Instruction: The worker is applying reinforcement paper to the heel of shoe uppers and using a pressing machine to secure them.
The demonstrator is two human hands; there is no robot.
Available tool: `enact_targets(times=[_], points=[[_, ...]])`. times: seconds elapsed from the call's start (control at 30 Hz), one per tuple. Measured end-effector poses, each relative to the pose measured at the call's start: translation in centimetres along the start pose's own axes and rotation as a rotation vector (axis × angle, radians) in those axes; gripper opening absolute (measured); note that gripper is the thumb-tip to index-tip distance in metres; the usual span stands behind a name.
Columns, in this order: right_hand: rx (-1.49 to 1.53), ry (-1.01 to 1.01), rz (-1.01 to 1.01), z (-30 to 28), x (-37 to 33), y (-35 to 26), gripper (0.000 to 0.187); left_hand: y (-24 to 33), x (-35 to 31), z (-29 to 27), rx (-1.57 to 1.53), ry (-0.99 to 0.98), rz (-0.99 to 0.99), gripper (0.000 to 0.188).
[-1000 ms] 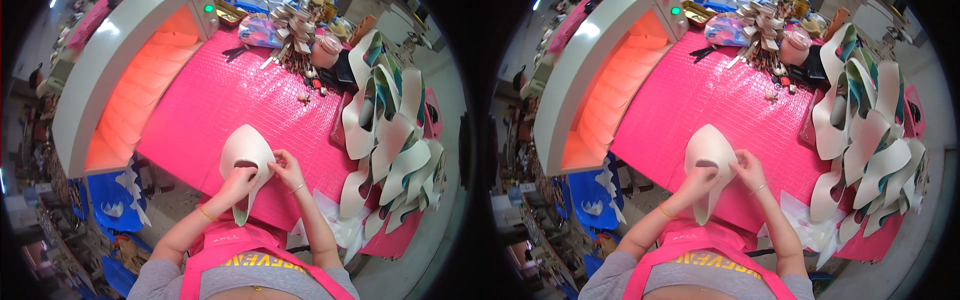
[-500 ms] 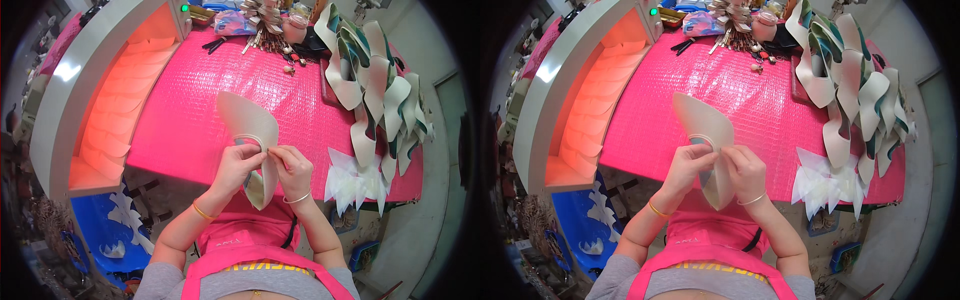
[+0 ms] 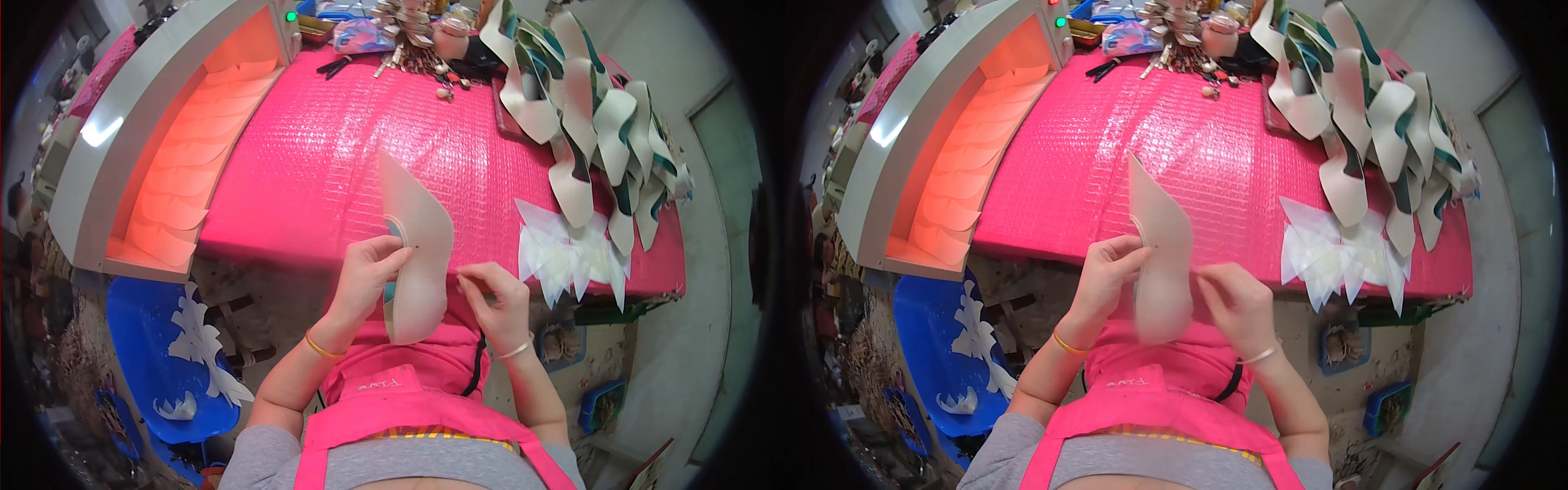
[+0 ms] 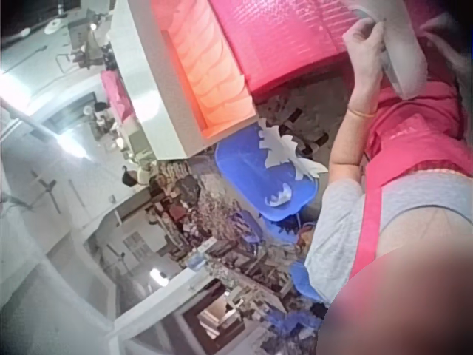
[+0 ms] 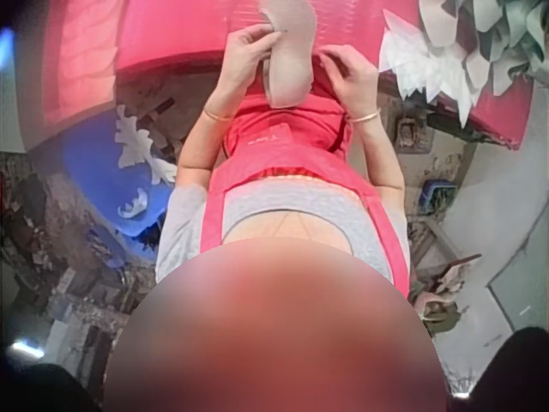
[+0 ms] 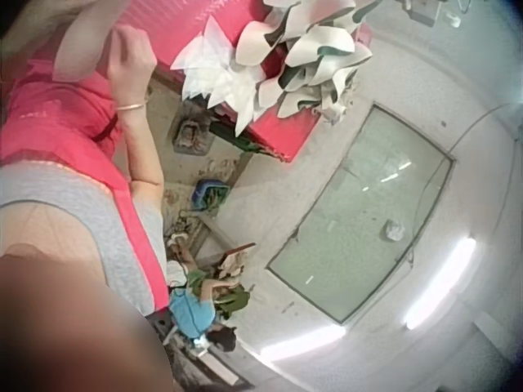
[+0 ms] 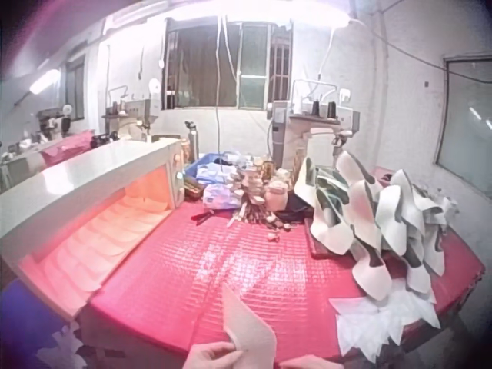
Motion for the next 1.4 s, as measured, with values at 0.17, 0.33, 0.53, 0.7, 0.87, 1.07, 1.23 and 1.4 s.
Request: enact_targets(times=[0.17,0.33,0.53,0.7,0.87,1.07,1.23,1.4], points=[[-0.19,0.146,-0.175,2.1,1.8,-1.4,0.013,-0.2,-0.6,2.5,0.022,0.028,0.073,0.013],[-0.225,0.172,-0.161,2.9,1.6,-0.6,0.01,-0.8,-0.7,2.6,0.166,0.024,0.165,0.011],[0.24,0.037,0.184,-0.3,1.5,3.6,0.005,-0.4,-0.2,0.9,0.131,0.074,0.183,0.013],[-0.613,-0.524,0.073,-1.3,-7.1,8.6,0.016,0.8,-0.2,-1.3,0.315,0.148,0.182,0.013],[-0.294,-0.671,0.518,-4.4,-2.5,4.0,0.04,1.1,-0.8,0.2,0.408,0.123,0.211,0.011],[0.318,-0.03,-0.11,-3.0,5.4,1.3,0.041,1.3,-1.2,2.9,0.667,0.061,0.425,0.012],[0.327,-0.828,-0.017,-0.9,6.4,-0.6,0.032,3.4,-1.0,2.3,0.969,-0.37,0.563,0.016],[0.686,-0.857,0.254,0.6,9.2,1.1,0.035,4.0,5.5,-0.9,-0.236,-0.209,0.248,0.044]])
Point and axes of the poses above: each hand's wrist, its own x-axis towards the middle knuckle, its own z-axis out of the palm, y = z × x, the point moved 5 cm from there along x, towards the middle knuckle, and after that the axes turned 12 degrees about z, right-handed, at the moved point
